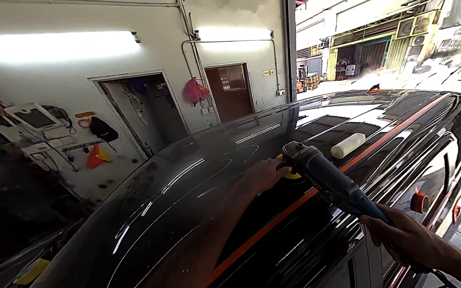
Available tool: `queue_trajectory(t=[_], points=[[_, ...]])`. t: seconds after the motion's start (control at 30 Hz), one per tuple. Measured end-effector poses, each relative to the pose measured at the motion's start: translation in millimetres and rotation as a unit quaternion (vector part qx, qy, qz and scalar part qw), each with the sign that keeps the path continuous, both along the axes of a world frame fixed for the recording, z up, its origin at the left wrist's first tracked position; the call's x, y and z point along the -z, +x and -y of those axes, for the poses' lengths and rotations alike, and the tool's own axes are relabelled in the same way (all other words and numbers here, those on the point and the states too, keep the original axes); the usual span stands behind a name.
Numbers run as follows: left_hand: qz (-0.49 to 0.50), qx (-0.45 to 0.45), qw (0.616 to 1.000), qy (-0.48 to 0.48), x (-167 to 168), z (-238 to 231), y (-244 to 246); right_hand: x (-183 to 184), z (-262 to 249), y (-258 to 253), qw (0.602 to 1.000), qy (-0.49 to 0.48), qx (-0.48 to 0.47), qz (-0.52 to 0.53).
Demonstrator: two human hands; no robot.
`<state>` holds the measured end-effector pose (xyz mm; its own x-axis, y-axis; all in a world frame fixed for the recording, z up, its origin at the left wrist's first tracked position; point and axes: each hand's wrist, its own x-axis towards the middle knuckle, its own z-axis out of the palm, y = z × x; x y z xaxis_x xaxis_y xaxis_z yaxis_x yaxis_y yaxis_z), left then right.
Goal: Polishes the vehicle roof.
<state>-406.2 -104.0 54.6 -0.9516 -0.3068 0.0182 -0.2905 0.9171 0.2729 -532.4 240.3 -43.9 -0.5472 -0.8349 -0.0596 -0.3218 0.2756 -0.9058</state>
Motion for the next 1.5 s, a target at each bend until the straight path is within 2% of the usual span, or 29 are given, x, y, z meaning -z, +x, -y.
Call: queue_trajectory(t=[0.37, 0.53, 1.07, 1.5], points=[[0.002, 0.000, 1.000, -0.004, -7, -7, -55, -6, -1, -39, 0.999, 0.000, 0.030, 0.010], [0.006, 0.004, 1.000, 0.007, -8, -6, -57, -12, -4, -42, 1.000, 0.000, 0.021, 0.009], [-0.035, -0.046, 0.998, 0.038, 12, -11, 35, -18, -3, -2, 0.998, 0.020, -0.052, -0.035], [-0.028, -0.139, 0.985, 0.098, 26, -8, 147, -43, 17, 62, 0.981, 0.072, -0.157, -0.083]])
